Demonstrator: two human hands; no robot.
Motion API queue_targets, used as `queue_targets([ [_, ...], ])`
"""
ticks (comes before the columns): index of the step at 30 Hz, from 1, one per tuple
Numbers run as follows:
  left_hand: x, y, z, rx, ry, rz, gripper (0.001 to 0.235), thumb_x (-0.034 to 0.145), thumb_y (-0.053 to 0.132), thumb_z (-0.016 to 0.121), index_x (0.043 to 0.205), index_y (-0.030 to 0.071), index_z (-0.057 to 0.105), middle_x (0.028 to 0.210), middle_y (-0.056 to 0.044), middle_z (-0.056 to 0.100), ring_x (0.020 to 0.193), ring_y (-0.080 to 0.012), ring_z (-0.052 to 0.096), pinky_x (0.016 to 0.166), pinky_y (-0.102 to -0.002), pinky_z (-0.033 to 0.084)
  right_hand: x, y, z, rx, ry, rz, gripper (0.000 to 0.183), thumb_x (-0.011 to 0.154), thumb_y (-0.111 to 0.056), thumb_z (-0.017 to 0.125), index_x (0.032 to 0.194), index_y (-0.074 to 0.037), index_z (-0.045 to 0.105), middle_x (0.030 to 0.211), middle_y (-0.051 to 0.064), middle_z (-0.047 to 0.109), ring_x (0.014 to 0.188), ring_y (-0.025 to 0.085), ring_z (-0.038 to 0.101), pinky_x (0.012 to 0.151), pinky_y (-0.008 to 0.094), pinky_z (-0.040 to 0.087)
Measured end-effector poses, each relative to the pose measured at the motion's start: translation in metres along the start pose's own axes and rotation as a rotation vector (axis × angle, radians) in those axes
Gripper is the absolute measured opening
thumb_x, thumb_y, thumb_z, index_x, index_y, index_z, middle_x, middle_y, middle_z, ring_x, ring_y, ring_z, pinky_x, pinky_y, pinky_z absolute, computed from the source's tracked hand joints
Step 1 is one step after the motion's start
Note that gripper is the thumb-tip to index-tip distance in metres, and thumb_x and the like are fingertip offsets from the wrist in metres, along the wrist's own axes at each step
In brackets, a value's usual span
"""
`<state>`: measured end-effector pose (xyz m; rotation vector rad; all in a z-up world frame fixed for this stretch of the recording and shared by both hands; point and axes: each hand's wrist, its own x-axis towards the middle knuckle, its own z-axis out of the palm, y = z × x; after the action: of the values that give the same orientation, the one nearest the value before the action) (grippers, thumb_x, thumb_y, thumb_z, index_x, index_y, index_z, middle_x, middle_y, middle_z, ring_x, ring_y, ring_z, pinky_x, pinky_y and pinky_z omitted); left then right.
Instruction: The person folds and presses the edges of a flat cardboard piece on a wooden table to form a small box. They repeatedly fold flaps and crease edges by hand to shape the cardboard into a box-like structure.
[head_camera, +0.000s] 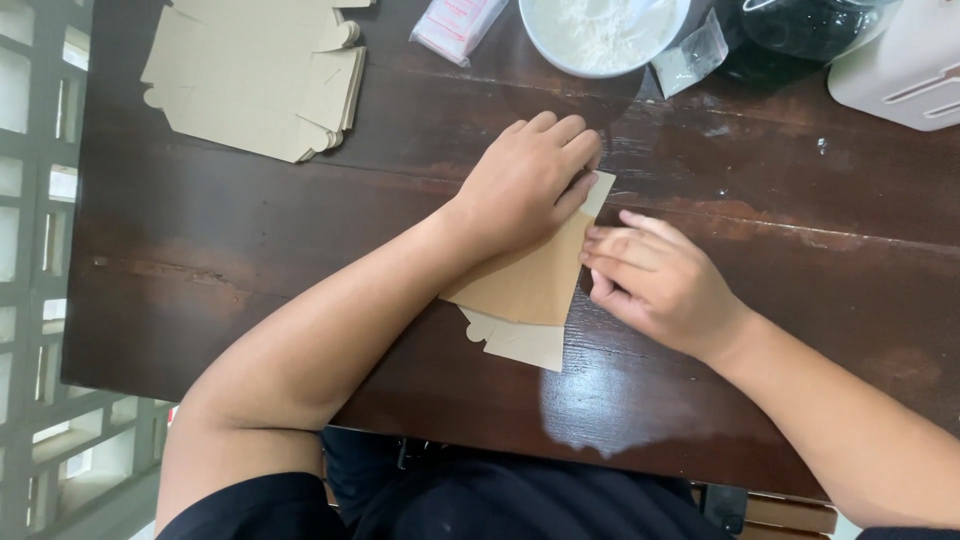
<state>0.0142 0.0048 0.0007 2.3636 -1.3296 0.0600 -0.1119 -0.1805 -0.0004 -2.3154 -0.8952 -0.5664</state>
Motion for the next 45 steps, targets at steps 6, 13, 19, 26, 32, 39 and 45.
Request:
queue_targets([
  [6, 0.0, 0.001, -0.001, 0.003, 0.002, -0.004, 0.014, 0.097, 0.025, 0.058, 0.1, 0.011, 0.058, 0.087, -0.002, 0.051, 0.081, -0.0231, 0.055, 0.073, -0.039, 0.048, -0.003, -0.002, 0.0, -0.013, -0.001, -0.045, 0.008, 0.091, -0.005, 0.069, 0.09, -0.002, 0.077, 0.099, 0.01, 0.078, 0.099, 0.03, 0.076, 0.097, 0.048, 0.057],
  [13, 0.001, 0.002, -0.004, -0.026, -0.023, -0.02, 0.013, 0.097, 0.023, 0.058, 0.1, 0.011, 0.059, 0.086, -0.002, 0.051, 0.081, -0.0219, 0.054, 0.074, -0.038, 0.048, -0.002, -0.017, 0.001, 0.076, -0.018, -0.108, 0.01, 0.089, -0.005, 0.067, 0.085, -0.003, 0.076, 0.091, 0.01, 0.077, 0.09, 0.029, 0.076, 0.089, 0.046, 0.06],
  [19, 0.0, 0.001, -0.003, -0.01, 0.003, -0.002, 0.013, 0.096, 0.023, 0.06, 0.098, 0.011, 0.059, 0.086, -0.003, 0.051, 0.08, -0.0232, 0.054, 0.072, -0.039, 0.048, 0.002, -0.013, 0.001, 0.064, -0.019, -0.042, 0.011, 0.092, -0.006, 0.067, 0.085, -0.002, 0.075, 0.091, 0.009, 0.076, 0.091, 0.029, 0.076, 0.088, 0.047, 0.06],
  [26, 0.0, 0.0, -0.001, 0.002, 0.008, 0.009, 0.012, 0.097, 0.023, 0.058, 0.098, 0.011, 0.057, 0.087, -0.002, 0.051, 0.081, -0.0228, 0.054, 0.073, -0.039, 0.047, 0.006, 0.0, -0.003, 0.037, -0.024, -0.004, 0.009, 0.093, -0.005, 0.069, 0.088, -0.001, 0.076, 0.095, 0.01, 0.077, 0.096, 0.03, 0.076, 0.091, 0.047, 0.058],
  [32, -0.001, 0.001, -0.002, -0.002, 0.005, 0.013, 0.013, 0.097, 0.024, 0.058, 0.098, 0.011, 0.057, 0.086, -0.003, 0.051, 0.082, -0.025, 0.055, 0.073, -0.04, 0.047, 0.002, 0.007, 0.002, -0.019, 0.01, 0.012, 0.01, 0.096, -0.003, 0.068, 0.09, 0.001, 0.075, 0.098, 0.011, 0.076, 0.097, 0.032, 0.075, 0.091, 0.048, 0.06],
  [39, 0.0, 0.003, -0.004, -0.02, -0.005, -0.019, 0.011, 0.097, 0.023, 0.059, 0.097, 0.012, 0.058, 0.086, -0.002, 0.05, 0.081, -0.0232, 0.055, 0.073, -0.039, 0.048, 0.0, 0.008, 0.003, -0.084, 0.039, -0.065, 0.012, 0.094, -0.009, 0.069, 0.084, -0.004, 0.074, 0.093, 0.006, 0.075, 0.093, 0.027, 0.074, 0.088, 0.043, 0.058],
  [45, 0.0, 0.002, -0.002, -0.014, -0.006, -0.01, 0.012, 0.097, 0.023, 0.062, 0.097, 0.012, 0.057, 0.086, -0.003, 0.051, 0.083, -0.0255, 0.057, 0.074, -0.04, 0.048, 0.001, 0.01, 0.003, -0.068, 0.056, -0.074, 0.013, 0.093, -0.008, 0.069, 0.082, -0.006, 0.074, 0.09, 0.005, 0.075, 0.091, 0.026, 0.074, 0.085, 0.041, 0.058],
])
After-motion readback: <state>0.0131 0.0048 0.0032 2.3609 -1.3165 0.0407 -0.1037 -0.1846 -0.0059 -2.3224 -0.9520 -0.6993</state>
